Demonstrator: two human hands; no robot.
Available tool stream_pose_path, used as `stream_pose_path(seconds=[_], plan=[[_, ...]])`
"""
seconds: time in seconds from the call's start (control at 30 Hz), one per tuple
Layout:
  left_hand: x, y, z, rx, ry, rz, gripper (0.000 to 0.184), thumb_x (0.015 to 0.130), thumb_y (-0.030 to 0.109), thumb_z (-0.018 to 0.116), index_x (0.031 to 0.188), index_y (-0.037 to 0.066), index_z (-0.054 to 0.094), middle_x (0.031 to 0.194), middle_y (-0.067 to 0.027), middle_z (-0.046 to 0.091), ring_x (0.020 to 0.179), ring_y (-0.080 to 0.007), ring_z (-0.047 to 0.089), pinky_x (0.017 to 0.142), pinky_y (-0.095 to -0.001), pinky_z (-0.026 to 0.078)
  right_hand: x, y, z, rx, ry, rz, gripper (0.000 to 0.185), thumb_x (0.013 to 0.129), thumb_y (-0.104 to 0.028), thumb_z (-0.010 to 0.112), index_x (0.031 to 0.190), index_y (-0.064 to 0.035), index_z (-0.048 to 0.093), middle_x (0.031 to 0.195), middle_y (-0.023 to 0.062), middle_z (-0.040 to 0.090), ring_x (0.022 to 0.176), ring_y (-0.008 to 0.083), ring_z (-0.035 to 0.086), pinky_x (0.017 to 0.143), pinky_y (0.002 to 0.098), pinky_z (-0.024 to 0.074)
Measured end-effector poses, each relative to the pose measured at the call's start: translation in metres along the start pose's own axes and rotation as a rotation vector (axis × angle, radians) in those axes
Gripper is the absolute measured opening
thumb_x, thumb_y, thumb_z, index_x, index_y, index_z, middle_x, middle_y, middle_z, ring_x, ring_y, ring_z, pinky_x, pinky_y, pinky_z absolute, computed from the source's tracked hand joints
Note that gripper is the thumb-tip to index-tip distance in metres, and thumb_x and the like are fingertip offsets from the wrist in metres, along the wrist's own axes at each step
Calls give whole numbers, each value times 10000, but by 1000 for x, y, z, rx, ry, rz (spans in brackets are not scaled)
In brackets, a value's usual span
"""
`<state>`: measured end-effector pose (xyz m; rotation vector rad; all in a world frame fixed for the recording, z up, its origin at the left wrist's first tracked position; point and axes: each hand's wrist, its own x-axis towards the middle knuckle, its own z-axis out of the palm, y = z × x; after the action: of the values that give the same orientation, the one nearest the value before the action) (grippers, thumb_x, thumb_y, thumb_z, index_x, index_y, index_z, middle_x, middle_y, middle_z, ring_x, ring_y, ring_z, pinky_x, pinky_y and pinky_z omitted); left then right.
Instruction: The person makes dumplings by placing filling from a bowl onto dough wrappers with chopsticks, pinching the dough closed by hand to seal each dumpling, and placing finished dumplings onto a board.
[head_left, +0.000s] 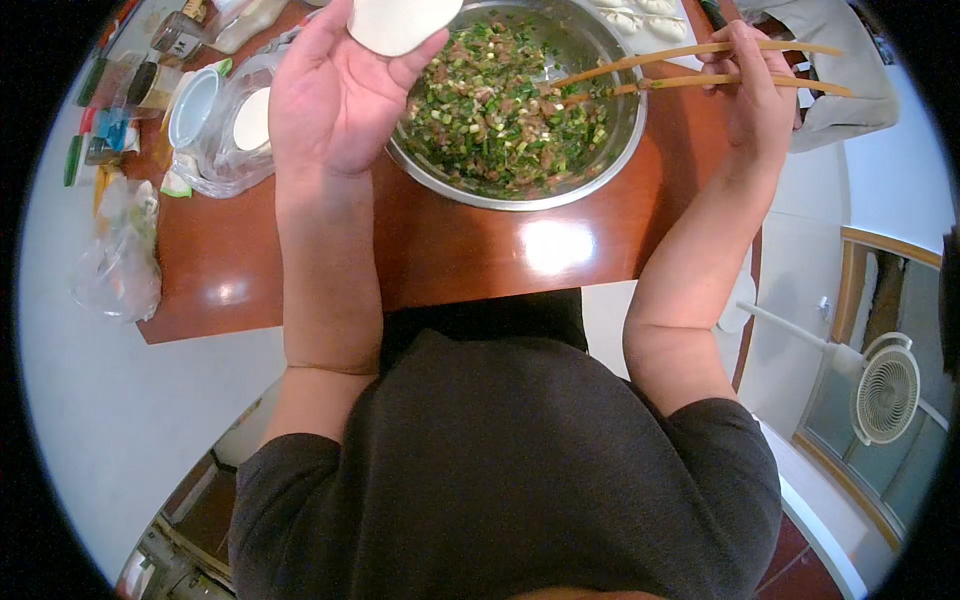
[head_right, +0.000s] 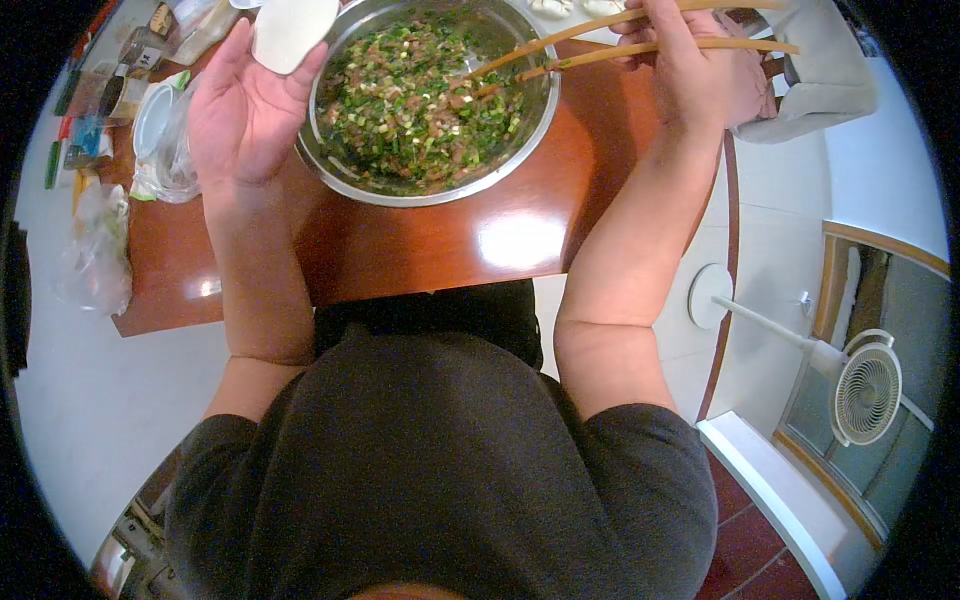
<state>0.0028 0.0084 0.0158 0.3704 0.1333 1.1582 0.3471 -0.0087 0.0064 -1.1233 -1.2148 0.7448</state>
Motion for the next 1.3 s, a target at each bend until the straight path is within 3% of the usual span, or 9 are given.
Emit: stream_pose_path(seconds=[0.1,0.2,0.3,0.63,0.9,1.23,1.3], plan=[[3,9,-31,-87,-340,-151,436,980,153,341,1364,-50,300,1405,-229,370,1291,-365,389,1049,-555,345,-2,2,9,-41,-58,5,260,931,-239,551,887,8,617,718,98,625,585,121,552,504,242,422],[-1,0,-18,42,105,-5,387,988,216,356,1267,-42,427,1212,-202,566,1082,-331,587,853,-473,539,-2,4,23,-77,-116,6,273,945,-252,531,876,-2,616,729,89,632,591,113,559,511,241,437],[-1,-8,-12,117,155,36,378,986,203,358,1266,-40,429,1214,-201,562,1084,-324,585,867,-462,531,-2,8,30,-28,-181,36,281,952,-264,516,878,-6,599,731,89,625,592,118,562,519,239,443],[-2,-16,0,90,149,95,385,992,186,321,1270,-69,396,1258,-210,513,1167,-309,513,999,-469,419,-6,9,47,138,-289,85,269,962,-254,489,911,-1,566,737,105,604,599,137,553,545,241,442],[-2,-13,-3,81,125,92,364,989,177,350,1261,-61,395,1254,-207,512,1172,-306,507,1021,-466,395,-4,10,47,280,-303,84,290,969,-253,456,907,11,561,684,102,550,590,166,512,555,267,415],[-2,-13,-2,105,172,75,360,989,171,360,1273,-49,380,1264,-199,504,1176,-303,504,1033,-467,384,-2,8,42,456,-93,90,271,974,-241,453,907,-12,580,681,88,547,602,168,495,543,277,407],[-3,-12,-13,115,72,50,419,984,169,343,1331,-63,311,1360,-219,406,1266,-339,405,1070,-518,312,-2,5,46,482,19,93,272,975,-244,455,905,-13,582,682,85,547,603,170,494,542,283,407]])
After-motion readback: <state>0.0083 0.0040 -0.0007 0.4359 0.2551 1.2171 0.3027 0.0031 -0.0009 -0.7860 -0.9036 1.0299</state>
